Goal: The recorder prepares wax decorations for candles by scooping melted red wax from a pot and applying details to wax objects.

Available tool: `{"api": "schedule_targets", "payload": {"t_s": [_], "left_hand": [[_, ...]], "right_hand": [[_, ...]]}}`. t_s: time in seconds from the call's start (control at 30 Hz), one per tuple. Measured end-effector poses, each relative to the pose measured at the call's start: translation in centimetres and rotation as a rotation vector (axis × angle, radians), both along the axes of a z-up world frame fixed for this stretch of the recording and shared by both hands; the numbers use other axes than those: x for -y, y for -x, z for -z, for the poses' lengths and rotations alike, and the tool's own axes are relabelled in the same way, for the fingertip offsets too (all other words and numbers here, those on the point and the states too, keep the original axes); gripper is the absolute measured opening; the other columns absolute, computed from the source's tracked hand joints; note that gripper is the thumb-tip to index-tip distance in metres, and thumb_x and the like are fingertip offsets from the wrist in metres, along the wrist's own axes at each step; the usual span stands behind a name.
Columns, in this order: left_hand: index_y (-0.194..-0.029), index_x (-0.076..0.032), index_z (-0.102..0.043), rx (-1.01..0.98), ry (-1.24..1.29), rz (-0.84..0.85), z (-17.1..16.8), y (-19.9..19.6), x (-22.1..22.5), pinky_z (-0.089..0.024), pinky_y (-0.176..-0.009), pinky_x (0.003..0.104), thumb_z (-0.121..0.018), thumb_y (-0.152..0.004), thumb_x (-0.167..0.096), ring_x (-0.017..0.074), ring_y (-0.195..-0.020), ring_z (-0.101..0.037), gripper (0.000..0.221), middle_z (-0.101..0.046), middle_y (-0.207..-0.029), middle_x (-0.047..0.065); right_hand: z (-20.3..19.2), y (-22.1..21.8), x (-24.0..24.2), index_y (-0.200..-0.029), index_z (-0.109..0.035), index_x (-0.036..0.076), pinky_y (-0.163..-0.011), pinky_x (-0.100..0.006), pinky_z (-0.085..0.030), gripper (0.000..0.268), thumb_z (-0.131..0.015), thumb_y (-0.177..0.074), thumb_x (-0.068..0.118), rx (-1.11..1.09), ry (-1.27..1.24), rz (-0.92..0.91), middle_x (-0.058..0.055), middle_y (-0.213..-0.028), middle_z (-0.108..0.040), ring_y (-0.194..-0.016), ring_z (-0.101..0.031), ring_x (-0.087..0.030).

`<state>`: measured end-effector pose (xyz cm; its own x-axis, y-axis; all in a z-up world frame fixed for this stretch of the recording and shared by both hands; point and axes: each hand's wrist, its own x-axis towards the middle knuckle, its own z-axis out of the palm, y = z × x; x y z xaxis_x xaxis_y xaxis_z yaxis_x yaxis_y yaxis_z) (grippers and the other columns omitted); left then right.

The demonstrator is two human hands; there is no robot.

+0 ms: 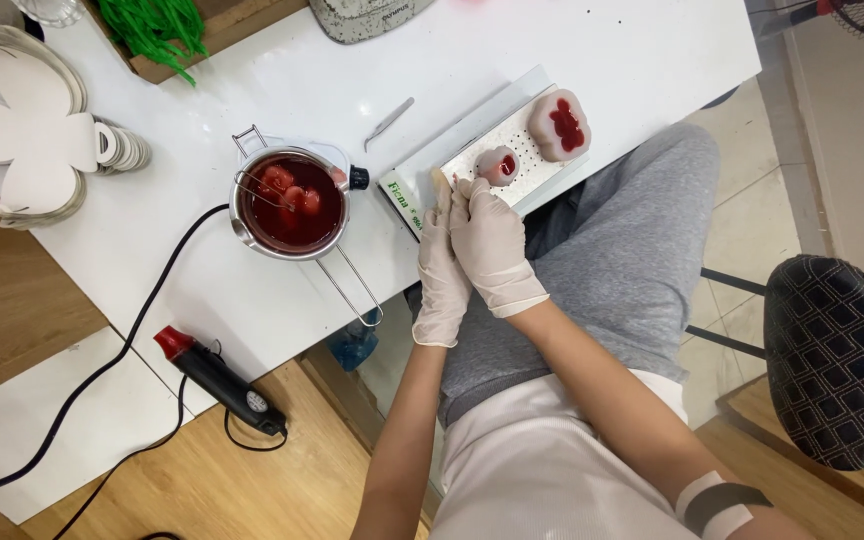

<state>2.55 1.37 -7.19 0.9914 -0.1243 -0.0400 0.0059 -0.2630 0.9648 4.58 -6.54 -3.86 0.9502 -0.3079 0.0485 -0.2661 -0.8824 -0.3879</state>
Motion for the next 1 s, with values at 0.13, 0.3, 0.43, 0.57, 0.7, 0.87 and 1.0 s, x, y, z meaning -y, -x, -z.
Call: {"api": "schedule_targets", "payload": {"t_s": [0.13,0.3,0.43,0.57,0.7,0.87,1.0], "left_hand": [[-0.161,-0.004,-0.031,0.001,0.104,-0.015,0.9,0.0,0.6,-0.038,-0.121,0.038,-0.055,-0.104,-0.006,0.0293,-0.144,-0.046,0.062,-0.038,-0.166,0.019],[-0.161,-0.004,-0.036,-0.45,0.878,-0.161,3.9,0.4,1.8,-0.031,-0.127,0.035,-0.044,-0.112,-0.018,0.0214,-0.153,-0.037,0.052,-0.037,-0.167,0.011],[-0.162,-0.008,-0.036,-0.234,0.677,-0.114,4.5,0.5,1.4,-0.023,-0.132,0.037,-0.042,-0.114,-0.013,0.021,-0.157,-0.033,0.048,-0.033,-0.171,0.007],[-0.161,-0.014,-0.038,-0.008,0.473,-0.083,5.2,0.8,1.4,-0.029,-0.133,0.038,-0.045,-0.112,0.001,0.0227,-0.158,-0.034,0.053,-0.032,-0.172,0.005],[-0.163,-0.015,-0.035,-0.008,0.5,-0.159,-0.2,0.5,-1.1,-0.034,-0.129,0.035,-0.045,-0.108,0.006,0.0222,-0.157,-0.036,0.059,-0.031,-0.172,0.006],[-0.158,-0.01,-0.044,0.076,0.503,-0.329,-8.3,-1.7,-7.3,-0.042,-0.119,0.027,-0.04,-0.107,0.01,0.0139,-0.142,-0.048,0.055,-0.043,-0.165,0.005],[-0.147,-0.005,-0.06,0.019,0.383,-0.462,-8.2,-3.2,-11.8,-0.049,-0.104,0.026,-0.043,-0.109,0.006,0.0125,-0.118,-0.057,0.043,-0.062,-0.147,0.006]], "right_hand": [[0.1,0.0,0.1,-0.1,-0.064,0.006,-0.063,-0.049,-0.056,0.016,-0.065,-0.099,0.022,0.015,-0.025,0.004,-0.018,-0.078,-0.071,-0.071,-0.071,-0.037],[-0.2,-0.1,-0.1,-0.104,-0.064,0.005,-0.067,-0.048,-0.058,0.017,-0.065,-0.1,0.021,0.013,-0.098,0.005,-0.019,-0.083,-0.072,-0.075,-0.072,-0.038],[0.0,-0.1,-0.1,-0.107,-0.064,0.004,-0.072,-0.045,-0.059,0.02,-0.064,-0.1,0.022,-0.004,-0.205,0.027,-0.019,-0.092,-0.075,-0.082,-0.074,-0.036],[0.1,0.2,-0.3,-0.107,-0.065,0.003,-0.076,-0.043,-0.059,0.02,-0.066,-0.1,0.022,0.035,-0.237,0.029,-0.018,-0.097,-0.076,-0.087,-0.075,-0.035],[-4.0,-0.5,-2.4,-0.107,-0.063,0.002,-0.075,-0.037,-0.06,0.02,-0.066,-0.102,0.022,0.046,-0.379,-0.008,-0.016,-0.097,-0.077,-0.085,-0.077,-0.029],[-8.8,-2.7,-6.8,-0.11,-0.067,0.0,-0.069,-0.023,-0.059,0.021,-0.07,-0.1,0.018,-0.063,-0.844,-0.054,-0.007,-0.088,-0.078,-0.078,-0.073,-0.009],[-8.6,-4.8,-8.6,-0.108,-0.066,-0.002,-0.068,-0.023,-0.056,0.017,-0.07,-0.104,0.014,-0.046,-0.957,-0.259,-0.006,-0.084,-0.075,-0.076,-0.068,-0.008]]}}
